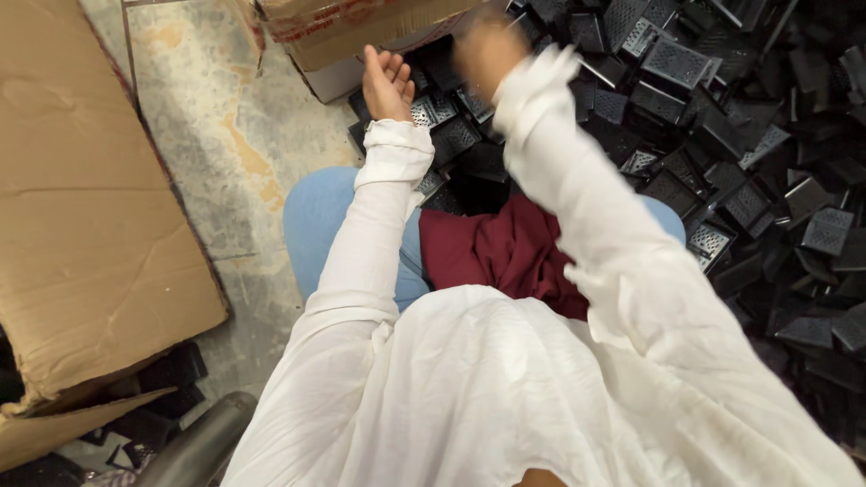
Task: The person sits on the floor and repeatedly picks up small black plastic parts from a pile. They turn each part over in their hands, visually inspect it, and then place it into a cardboard box. The person continues this cycle of picking, inspecting, and placing parts into the box throughout the clip.
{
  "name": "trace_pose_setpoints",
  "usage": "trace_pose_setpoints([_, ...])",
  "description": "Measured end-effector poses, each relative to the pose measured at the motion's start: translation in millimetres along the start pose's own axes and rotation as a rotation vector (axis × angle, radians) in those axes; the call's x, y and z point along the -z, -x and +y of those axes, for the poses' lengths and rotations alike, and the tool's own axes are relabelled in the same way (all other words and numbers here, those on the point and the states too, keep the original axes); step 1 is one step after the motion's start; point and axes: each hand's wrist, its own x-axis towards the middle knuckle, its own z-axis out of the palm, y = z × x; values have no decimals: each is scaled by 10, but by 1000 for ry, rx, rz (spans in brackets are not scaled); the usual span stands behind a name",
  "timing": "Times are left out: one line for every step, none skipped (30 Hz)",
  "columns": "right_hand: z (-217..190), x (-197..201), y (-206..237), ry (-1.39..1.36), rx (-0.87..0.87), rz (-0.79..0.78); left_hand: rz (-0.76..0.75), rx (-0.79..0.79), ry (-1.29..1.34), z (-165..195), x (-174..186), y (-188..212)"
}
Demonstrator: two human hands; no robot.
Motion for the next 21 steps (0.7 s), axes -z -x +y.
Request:
trace_pose_setpoints([-71,-222,155,81,74,-190,-13,10,-23,-31,-24,7])
trace_pose_setpoints([-171,-407,332,190,109,-358,-26,22,-49,-61,-38,14])
trace_pose_setpoints([-240,-503,471,270,172,-486,-52,38,-83,-93,-49,15])
trace_pose_setpoints([-280,-580,608,278,125,-583,-79,55,-117,-126,-54,10])
trace_pose_setpoints([-301,-638,738,286,76,-680,-106,72,-151,-172,-65,5])
trace_pose_setpoints([-312,-665,834,298,54,-766,-108,97,-205,-211,-64,-12])
trace_pose_setpoints([-292,-661,920,293,18,-810,-110,120,-257,-240,-57,-41])
trace_pose_setpoints([-273,-639,960,267,-10,-800,-111,139,-309,-269,-51,-78])
trace_pose_setpoints([-232,-604,987,238,-34,-785,-141,109,-360,-308,-42,-105])
trace_pose_setpoints([-191,-574,997,197,-59,-771,-169,78,-415,-346,-22,-126])
trace_pose_setpoints([-143,-548,1002,132,-93,-706,-197,47,-472,-371,-13,-130])
trace_pose_setpoints([-91,-526,1004,49,-129,-624,-144,-107,-508,-407,-1,-128])
trace_pose_setpoints([-45,-512,1022,-51,-164,-537,-94,-262,-539,-476,3,-116])
trace_pose_setpoints([-6,-501,1054,-257,-234,-350,-46,-413,-567,-552,-5,-85])
trace_pose_setpoints([13,-497,1103,-492,-270,-151,-115,-450,-667,-620,-10,-30])
trace_pose_setpoints([20,-493,1166,-710,-277,28,-187,-485,-767,-673,-10,39])
trace_pose_setpoints([21,-485,1239,-949,-362,67,-261,-521,-869,-729,-18,123])
trace_pose_setpoints([8,-478,1308,-1213,-460,118,-382,-381,-776,-789,-32,223])
trace_pose_setpoints([13,-459,1368,-1460,-571,146,-500,-244,-680,-840,-52,316])
trace_pose_setpoints([38,-431,1398,-1478,-559,127,-614,-109,-580,-855,-88,360])
trace_pose_setpoints([103,-390,1407,-1496,-548,105,-598,-140,-528,-847,-121,364])
